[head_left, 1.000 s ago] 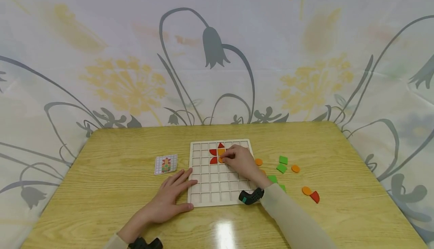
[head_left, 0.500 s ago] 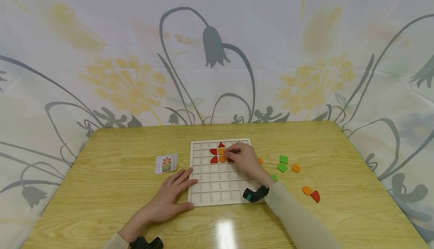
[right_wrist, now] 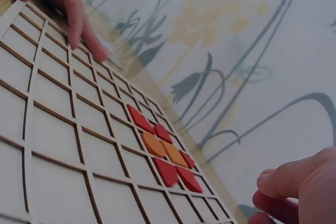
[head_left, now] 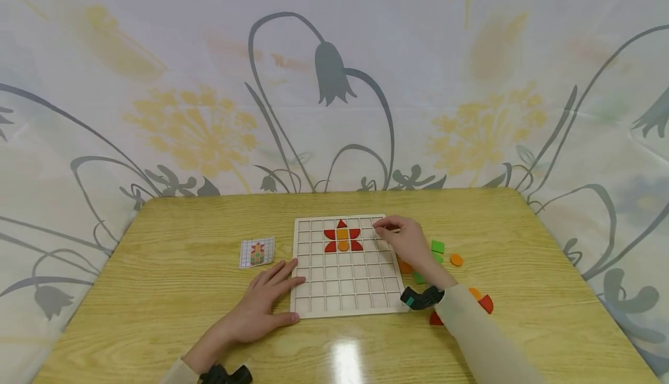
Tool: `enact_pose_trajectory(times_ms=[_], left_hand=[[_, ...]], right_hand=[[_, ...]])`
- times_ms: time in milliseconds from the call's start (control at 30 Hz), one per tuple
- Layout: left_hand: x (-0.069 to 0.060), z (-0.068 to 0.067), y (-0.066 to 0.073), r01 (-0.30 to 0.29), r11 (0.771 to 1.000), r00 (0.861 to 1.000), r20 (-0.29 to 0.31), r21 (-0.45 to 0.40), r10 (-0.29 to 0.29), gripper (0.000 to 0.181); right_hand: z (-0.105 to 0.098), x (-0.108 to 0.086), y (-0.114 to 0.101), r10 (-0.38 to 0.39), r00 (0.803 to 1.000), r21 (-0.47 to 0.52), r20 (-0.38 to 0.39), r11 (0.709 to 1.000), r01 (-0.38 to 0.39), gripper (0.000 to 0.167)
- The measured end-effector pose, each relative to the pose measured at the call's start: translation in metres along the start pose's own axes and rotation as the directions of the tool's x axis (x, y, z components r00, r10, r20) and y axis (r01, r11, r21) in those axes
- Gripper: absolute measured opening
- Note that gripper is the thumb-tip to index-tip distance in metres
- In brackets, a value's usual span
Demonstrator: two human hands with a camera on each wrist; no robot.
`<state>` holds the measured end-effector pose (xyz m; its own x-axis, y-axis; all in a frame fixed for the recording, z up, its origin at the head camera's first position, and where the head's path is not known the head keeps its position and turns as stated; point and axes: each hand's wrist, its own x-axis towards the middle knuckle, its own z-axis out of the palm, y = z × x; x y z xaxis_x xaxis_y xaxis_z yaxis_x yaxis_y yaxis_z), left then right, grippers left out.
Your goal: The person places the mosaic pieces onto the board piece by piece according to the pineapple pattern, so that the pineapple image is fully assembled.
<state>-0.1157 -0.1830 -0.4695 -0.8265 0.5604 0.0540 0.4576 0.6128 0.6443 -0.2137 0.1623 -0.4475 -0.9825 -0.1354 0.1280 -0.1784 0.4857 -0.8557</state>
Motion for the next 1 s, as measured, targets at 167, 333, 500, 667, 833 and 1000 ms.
enact_pose_trajectory(times_ms=[167, 333, 500, 667, 833, 1000], left_hand=[[0.001, 0.0, -0.001, 0.001, 1.0, 1.0, 0.001, 0.008, -0.001, 0.063], [0.001, 0.001, 0.0, 0.001, 1.0, 1.0, 0.0, 0.009, -0.001, 0.063], [0.001, 0.002, 0.0, -0.001, 1.0, 1.0, 0.002, 0.012, 0.001, 0.063], [0.001, 0.003, -0.001, 0.005, 1.0, 1.0, 0.009, 0.008, -0.005, 0.063], [0.0, 0.002, -0.001, 0.002, 1.0, 1.0, 0.008, -0.003, -0.002, 0.063], [0.0, 0.001, -0.001, -0.005, 1.0, 1.0, -0.002, 0.0, 0.005, 0.063]], right_hand=[[-0.03, -0.009, 0.014, 0.042, 0.998, -0.039, -0.052, 0.998, -0.044, 0.02], [-0.056, -0.021, 0.032, 0.068, 0.995, -0.102, -0.072, 0.992, -0.076, 0.023], [-0.079, -0.032, 0.045, 0.102, 0.992, -0.149, -0.069, 0.983, -0.111, 0.027], [-0.097, -0.037, 0.056, 0.106, 0.994, -0.195, -0.028, 0.975, -0.11, 0.028], [-0.11, -0.037, 0.065, 0.092, 0.992, -0.208, 0.091, 0.976, -0.071, 0.026], [-0.119, -0.035, 0.069, 0.09, 0.977, -0.145, 0.195, 0.987, -0.062, 0.031]])
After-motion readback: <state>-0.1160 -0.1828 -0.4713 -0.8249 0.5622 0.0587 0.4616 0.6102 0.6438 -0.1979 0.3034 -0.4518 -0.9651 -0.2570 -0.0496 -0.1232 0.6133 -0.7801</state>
